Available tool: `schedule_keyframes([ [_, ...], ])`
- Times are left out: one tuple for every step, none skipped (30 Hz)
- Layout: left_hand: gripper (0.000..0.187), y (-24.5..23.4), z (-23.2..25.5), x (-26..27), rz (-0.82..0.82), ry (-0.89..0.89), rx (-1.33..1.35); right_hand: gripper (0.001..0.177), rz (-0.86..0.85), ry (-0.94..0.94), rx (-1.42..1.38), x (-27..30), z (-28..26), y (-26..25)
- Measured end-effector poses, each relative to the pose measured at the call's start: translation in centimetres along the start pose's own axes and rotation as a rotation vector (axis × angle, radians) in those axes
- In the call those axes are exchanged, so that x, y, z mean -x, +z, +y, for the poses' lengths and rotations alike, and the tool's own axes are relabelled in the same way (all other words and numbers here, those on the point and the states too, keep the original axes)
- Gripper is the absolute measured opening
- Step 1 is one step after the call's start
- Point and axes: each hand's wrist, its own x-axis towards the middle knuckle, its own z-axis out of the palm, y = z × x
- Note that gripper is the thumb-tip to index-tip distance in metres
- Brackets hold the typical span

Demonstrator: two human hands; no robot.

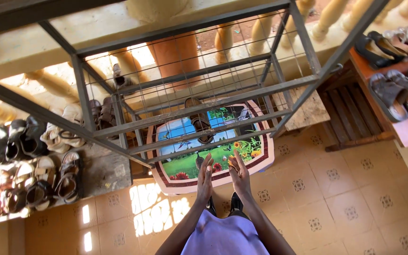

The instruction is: Organize various pairs of shoes and sandals on tables and a metal rack.

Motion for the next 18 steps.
schedule_keyframes([
  [0.067,0.0,-0.1,0.0,0.023,0.002,0.003,0.073,-0.021,0.007,0.004,-0.2,-0.9,0.2],
  [0.066,0.1,-0.2,-0.1,0.045,0.032,0.018,0.072,-0.053,-0.015,0.051,-0.6,-1.7,0.3],
  [0.064,0.2,-0.4,-0.3,0.068,0.062,0.032,0.071,-0.085,-0.039,0.098,-1.0,-2.5,0.5],
  [0.064,0.2,-0.6,-0.2,0.09,0.066,0.034,0.071,-0.107,-0.034,0.101,-1.1,-2.7,0.5],
  [0.064,0.2,-0.8,0.0,0.129,0.049,0.036,0.071,-0.119,-0.014,0.131,-1.2,-3.0,0.5],
  [0.063,0.3,-1.1,-0.4,0.162,0.038,0.04,0.07,-0.128,-0.002,0.163,-1.7,-3.2,0.4],
  [0.063,0.4,-1.9,-0.5,0.179,0.048,0.044,0.07,-0.147,-0.006,0.167,-2.1,-3.2,0.1],
  [0.062,0.4,-2.6,-0.3,0.215,0.046,0.045,0.07,-0.171,-0.003,0.194,-2.3,-3.3,-0.1],
  [0.061,0.4,-3.4,-0.1,0.252,0.044,0.046,0.071,-0.196,0.0,0.22,-2.5,-3.3,-0.3],
  [0.061,0.5,-3.8,-0.1,0.269,0.047,0.047,0.071,-0.213,0.002,0.222,-2.8,-3.1,-0.5],
  [0.059,0.6,-4.2,-0.1,0.294,0.029,0.033,0.071,-0.217,0.034,0.237,-3.1,-3.0,-0.7],
  [0.058,0.6,-4.6,-0.2,0.317,0.012,0.019,0.071,-0.219,0.066,0.252,-3.4,-2.8,-0.8],
  [0.058,0.7,-5.0,-0.3,0.331,0.015,0.019,0.071,-0.233,0.067,0.253,-3.7,-3.0,-0.7],
  [0.057,0.7,-5.4,-0.4,0.35,-0.005,0.018,0.072,-0.241,0.1,0.263,-4.0,-3.1,-0.7],
  [0.056,0.7,-5.9,-0.6,0.369,-0.026,0.017,0.072,-0.249,0.133,0.273,-4.3,-3.2,-0.7],
  [0.056,0.5,-6.8,-0.9,0.376,-0.023,0.018,0.072,-0.256,0.133,0.274,-4.5,-3.3,-0.6],
  [0.055,0.3,-7.6,-1.1,0.398,-0.045,0.042,0.074,-0.259,0.284,0.359,-4.7,-3.4,-0.4],
  [0.055,0.1,-8.5,-1.5,0.419,-0.065,0.067,0.075,-0.258,0.435,0.443,-4.9,-3.4,-0.2],
])
